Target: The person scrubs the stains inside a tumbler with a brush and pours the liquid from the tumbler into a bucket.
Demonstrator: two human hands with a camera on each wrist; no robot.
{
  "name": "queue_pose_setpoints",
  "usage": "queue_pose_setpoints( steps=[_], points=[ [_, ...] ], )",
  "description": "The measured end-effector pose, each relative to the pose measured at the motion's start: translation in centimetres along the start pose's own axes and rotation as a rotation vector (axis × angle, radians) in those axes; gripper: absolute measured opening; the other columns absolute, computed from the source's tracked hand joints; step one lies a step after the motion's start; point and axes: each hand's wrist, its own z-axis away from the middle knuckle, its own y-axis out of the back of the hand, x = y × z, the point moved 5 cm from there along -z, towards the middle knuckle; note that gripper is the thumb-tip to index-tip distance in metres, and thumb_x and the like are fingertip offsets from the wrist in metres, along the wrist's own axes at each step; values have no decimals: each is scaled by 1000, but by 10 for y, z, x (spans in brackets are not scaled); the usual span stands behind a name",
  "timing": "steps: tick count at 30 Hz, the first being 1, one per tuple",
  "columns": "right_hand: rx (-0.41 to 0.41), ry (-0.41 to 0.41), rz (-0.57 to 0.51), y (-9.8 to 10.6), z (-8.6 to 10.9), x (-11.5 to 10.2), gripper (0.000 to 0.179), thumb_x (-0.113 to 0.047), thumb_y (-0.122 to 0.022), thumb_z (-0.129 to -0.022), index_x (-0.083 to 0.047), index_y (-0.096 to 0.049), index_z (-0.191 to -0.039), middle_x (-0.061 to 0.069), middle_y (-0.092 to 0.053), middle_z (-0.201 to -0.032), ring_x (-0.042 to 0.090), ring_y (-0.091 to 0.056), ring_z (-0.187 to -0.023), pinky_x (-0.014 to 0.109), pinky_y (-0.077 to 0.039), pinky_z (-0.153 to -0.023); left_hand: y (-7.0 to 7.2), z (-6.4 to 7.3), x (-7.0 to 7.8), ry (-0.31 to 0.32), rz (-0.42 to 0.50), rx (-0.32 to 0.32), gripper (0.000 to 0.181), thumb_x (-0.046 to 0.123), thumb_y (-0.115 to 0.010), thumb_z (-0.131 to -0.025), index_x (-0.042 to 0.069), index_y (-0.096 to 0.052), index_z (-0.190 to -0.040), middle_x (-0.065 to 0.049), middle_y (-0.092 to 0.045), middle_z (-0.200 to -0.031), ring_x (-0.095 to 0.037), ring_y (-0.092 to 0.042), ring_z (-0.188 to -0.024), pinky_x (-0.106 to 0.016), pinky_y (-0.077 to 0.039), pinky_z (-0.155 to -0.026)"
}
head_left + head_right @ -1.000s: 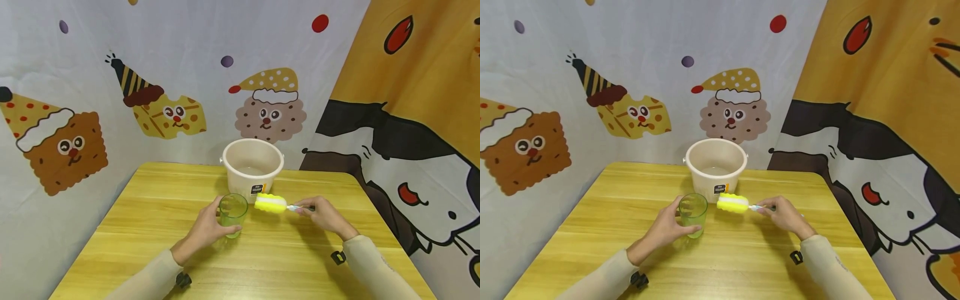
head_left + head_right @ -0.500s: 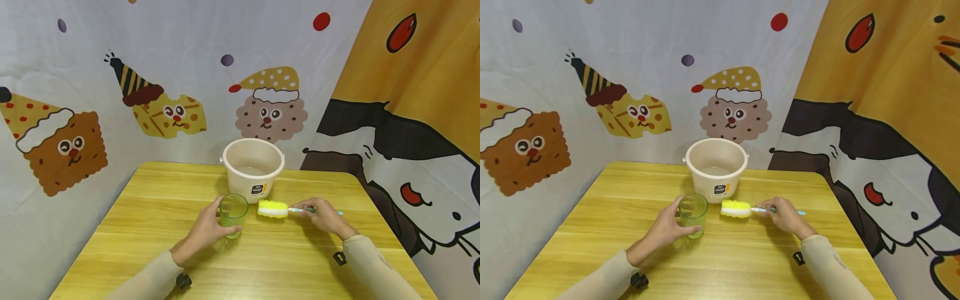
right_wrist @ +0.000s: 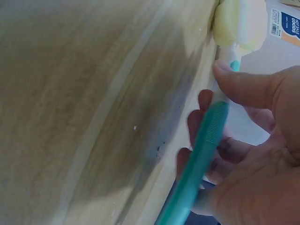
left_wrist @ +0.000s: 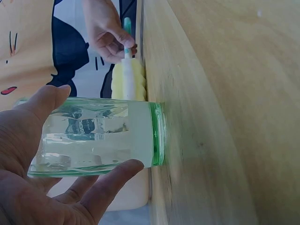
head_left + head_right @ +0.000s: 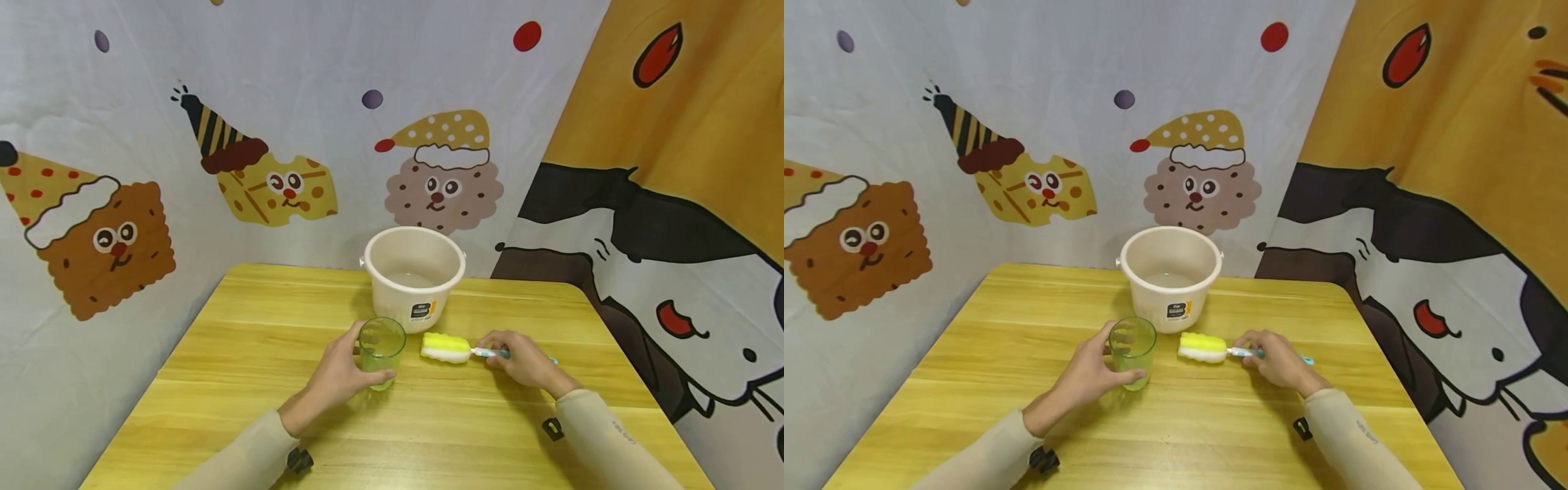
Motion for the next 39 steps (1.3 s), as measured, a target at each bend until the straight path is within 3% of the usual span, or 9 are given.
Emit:
queue_pose_setpoints(
  steps=[9,18,26,39],
  points=[
    [-32,-2,-1,-4,4,-2,27,-10,-91,-101,-21,-84,-124,-3,-72,-96,15,-57,-84,26,-45,-73,0,0,1,-13,-11,-4,95,29,-110,-82,19,-60,-162,-6,-80,-145,-30,-77,-134,-52,-70,-109],
    [-54,1,-19,-4,3,-1,28,-13,-92,-101,-18,-84,-127,-2,-74,-99,15,-59,-84,25,-48,-72,0,0,3,-13,2,7,95,32,-110,-82,17,-60,-162,-10,-80,-146,-34,-77,-134,-54,-70,-107],
    [-55,-4,-6,-4,1,-2,33,-17,-93,-101,-14,-83,-133,-1,-75,-102,15,-61,-87,25,-50,-75,1,-1,1,-9,-10,12,96,29,-110,-82,18,-60,-163,-10,-80,-146,-33,-77,-134,-54,-70,-108],
    [-36,30,6,2,-3,-8,46,-18,-95,-100,-5,-80,-142,11,-80,-118,22,-66,-95,29,-55,-80,0,-2,0,-3,-10,7,97,31,-110,-82,16,-59,-164,-12,-79,-147,-33,-77,-134,-54,-70,-108]
  ],
)
